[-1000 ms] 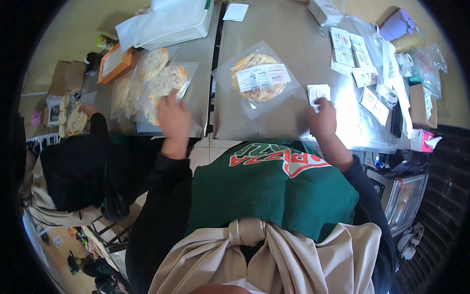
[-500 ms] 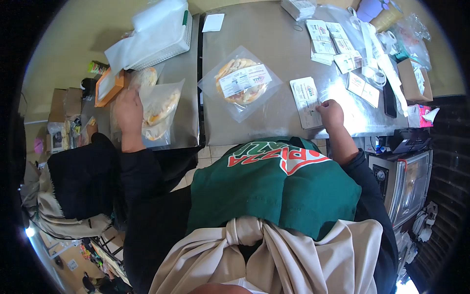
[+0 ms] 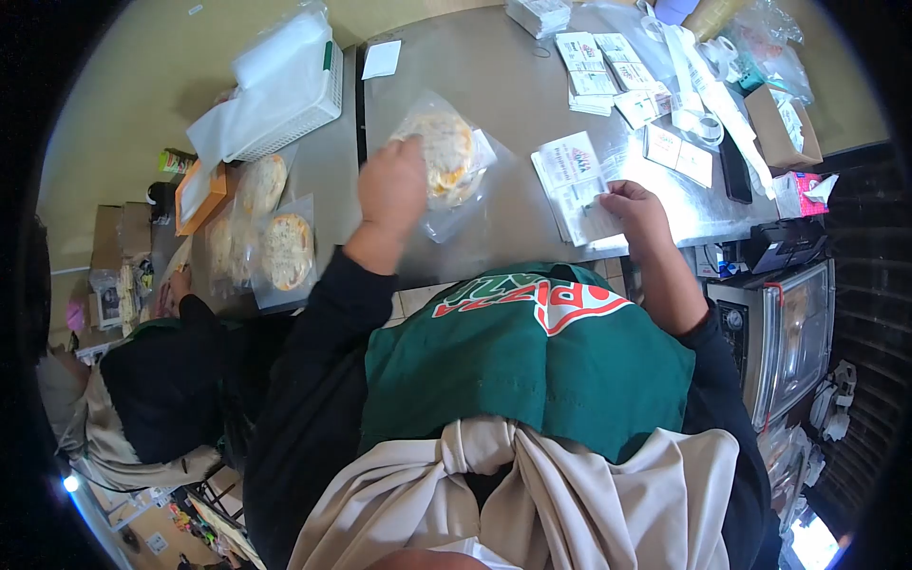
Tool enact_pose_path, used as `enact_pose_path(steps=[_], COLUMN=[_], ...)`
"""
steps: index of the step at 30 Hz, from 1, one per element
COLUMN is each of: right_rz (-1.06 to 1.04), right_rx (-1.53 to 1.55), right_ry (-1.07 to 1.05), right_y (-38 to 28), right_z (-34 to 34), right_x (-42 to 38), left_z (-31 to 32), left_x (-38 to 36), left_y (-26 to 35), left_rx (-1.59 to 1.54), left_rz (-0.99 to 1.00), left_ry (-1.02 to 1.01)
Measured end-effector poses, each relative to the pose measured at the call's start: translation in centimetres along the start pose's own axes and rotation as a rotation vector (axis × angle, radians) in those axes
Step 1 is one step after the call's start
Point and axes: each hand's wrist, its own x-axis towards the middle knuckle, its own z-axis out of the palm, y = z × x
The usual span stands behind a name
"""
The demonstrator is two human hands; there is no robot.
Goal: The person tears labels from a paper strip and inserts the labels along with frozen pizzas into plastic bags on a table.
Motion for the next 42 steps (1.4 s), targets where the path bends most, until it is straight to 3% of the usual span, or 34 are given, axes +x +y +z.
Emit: enact_pose_path(steps=[6,9,12,15,18,22,28,31,34,37,42], right_rz=[0.335,0.340,0.292,0.299,0.128,0.047,0.159,0.208,0.267,0.322,0.189], right_rx=[-0.165,-0.247,-0.241,-0.018,-0.006,0.052,0.427,0.348,0.374,0.144,0.243], right_ry=[-0.287,-0.372,-0.262,-0.154,-0.191,0.067,-0.171,-0.581,-0.481,-0.445,-0.648], right_y=[-1.5,0.9,2.2,2.4,3.8,6.4,3.1,3.7,2.3,2.9,1.4], right_z=[4.2,6.9,10.6,14.3,16.1,17.7,19.6,17.8,17.2,16.7,18.0], right_x=[-2.7,-1.0,1.1,2.6,4.4,7.6,4.1,4.9,3.4,4.9,2.6], left_z=[1.5,2.3,1.7,1.3,1.8,1.4,-0.6,-1.3,-1.9,-1.4,-2.0], left_x=[-3.9,-5.2,-5.9,-7.0,-7.6,-8.0,-8.9,-9.8,-10.8,-11.8,-12.3], left_y=[3.9,3.2,2.8,3.2,3.1,3.0,2.8,1.6,-0.4,-2.4,-3.8], left_rx=[0.078,-0.061,-0.097,-0.015,0.031,-0.046,-0.340,-0.397,-0.415,-0.398,-0.431], left_rz=[-0.071,-0.007,0.078,0.019,-0.096,-0.012,-0.005,-0.049,-0.109,-0.158,-0.173], left_ry=[0.079,0.133,0.201,0.115,0.047,0.055,-0.002,-0.032,-0.067,-0.119,-0.250])
